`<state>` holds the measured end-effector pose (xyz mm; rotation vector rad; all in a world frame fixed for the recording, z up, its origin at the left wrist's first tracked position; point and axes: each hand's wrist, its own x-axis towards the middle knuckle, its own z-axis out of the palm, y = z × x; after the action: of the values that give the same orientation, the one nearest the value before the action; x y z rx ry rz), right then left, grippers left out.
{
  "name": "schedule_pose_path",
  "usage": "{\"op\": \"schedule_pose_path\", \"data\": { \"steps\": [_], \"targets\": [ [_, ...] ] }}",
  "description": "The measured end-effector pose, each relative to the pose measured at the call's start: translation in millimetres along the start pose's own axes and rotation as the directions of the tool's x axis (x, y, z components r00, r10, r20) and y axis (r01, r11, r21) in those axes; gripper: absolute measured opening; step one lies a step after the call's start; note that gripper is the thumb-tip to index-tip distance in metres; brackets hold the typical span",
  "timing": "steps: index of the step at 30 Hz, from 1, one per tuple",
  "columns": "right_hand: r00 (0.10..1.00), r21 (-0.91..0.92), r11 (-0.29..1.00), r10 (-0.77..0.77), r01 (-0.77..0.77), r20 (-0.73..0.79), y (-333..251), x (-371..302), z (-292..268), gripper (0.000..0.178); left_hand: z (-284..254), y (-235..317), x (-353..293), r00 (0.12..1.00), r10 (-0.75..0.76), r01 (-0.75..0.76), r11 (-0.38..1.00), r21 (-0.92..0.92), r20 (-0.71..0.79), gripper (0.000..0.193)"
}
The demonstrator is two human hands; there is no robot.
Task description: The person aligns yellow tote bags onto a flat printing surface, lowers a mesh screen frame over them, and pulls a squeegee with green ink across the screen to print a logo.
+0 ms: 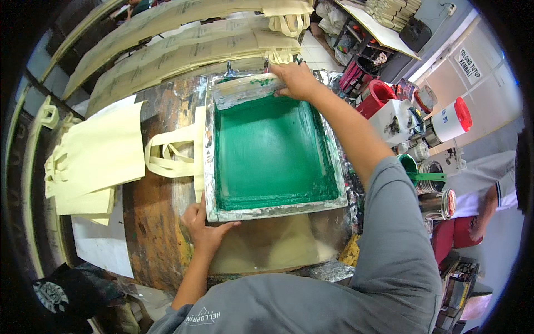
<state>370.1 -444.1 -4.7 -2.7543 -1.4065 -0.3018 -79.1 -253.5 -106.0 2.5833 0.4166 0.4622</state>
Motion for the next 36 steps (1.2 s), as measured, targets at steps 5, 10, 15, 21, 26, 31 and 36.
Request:
{"op": "schedule_pose_path", "data": {
  "steps": [5, 10, 15, 21, 26, 31, 36],
  "targets": [
    [0.961, -0.100, 0.990, 0.070, -0.100, -0.269, 4.8, -10.6, -8.8, 0.057, -41.0, 35.5, 105.4, 0.946, 0.230, -0.243, 0.970, -0.028, -0.229, 0.117],
    [0.938, -0.160, 0.962, 0.162, -0.219, -0.307, -1.4, -2.9, 40.1, 0.050, 17.2, 82.7, 300.0, 0.844, 0.487, -0.456, 0.872, 0.179, -0.225, 0.102],
    [0.890, -0.228, 0.941, 0.129, -0.249, -0.437, 3.2, -6.9, 63.1, 0.052, 90.2, 80.5, 388.2, 0.905, 0.420, -0.416, 0.849, 0.327, 0.061, 0.087],
    [0.943, -0.184, 0.945, 0.220, -0.269, -0.250, -6.1, -7.3, 43.8, 0.052, 90.3, 69.7, 392.7, 0.797, 0.602, -0.538, 0.747, 0.390, -0.053, 0.085],
    [0.963, -0.177, 0.953, 0.219, -0.245, -0.156, -28.9, -38.6, 26.3, 0.052, 84.4, 65.7, 359.3, 0.760, 0.646, -0.572, 0.718, 0.396, -0.074, 0.084],
    [0.959, -0.102, 0.954, 0.278, -0.282, -0.049, -78.7, -92.5, -0.4, 0.050, 59.3, 67.6, 300.2, 0.723, 0.688, -0.630, 0.691, 0.354, -0.055, 0.080],
    [0.969, -0.059, 0.968, 0.246, -0.245, -0.005, -140.0, -169.5, -25.2, 0.047, 32.2, 68.9, 200.4, 0.711, 0.699, -0.651, 0.695, 0.305, -0.076, 0.075]
  ]
}}
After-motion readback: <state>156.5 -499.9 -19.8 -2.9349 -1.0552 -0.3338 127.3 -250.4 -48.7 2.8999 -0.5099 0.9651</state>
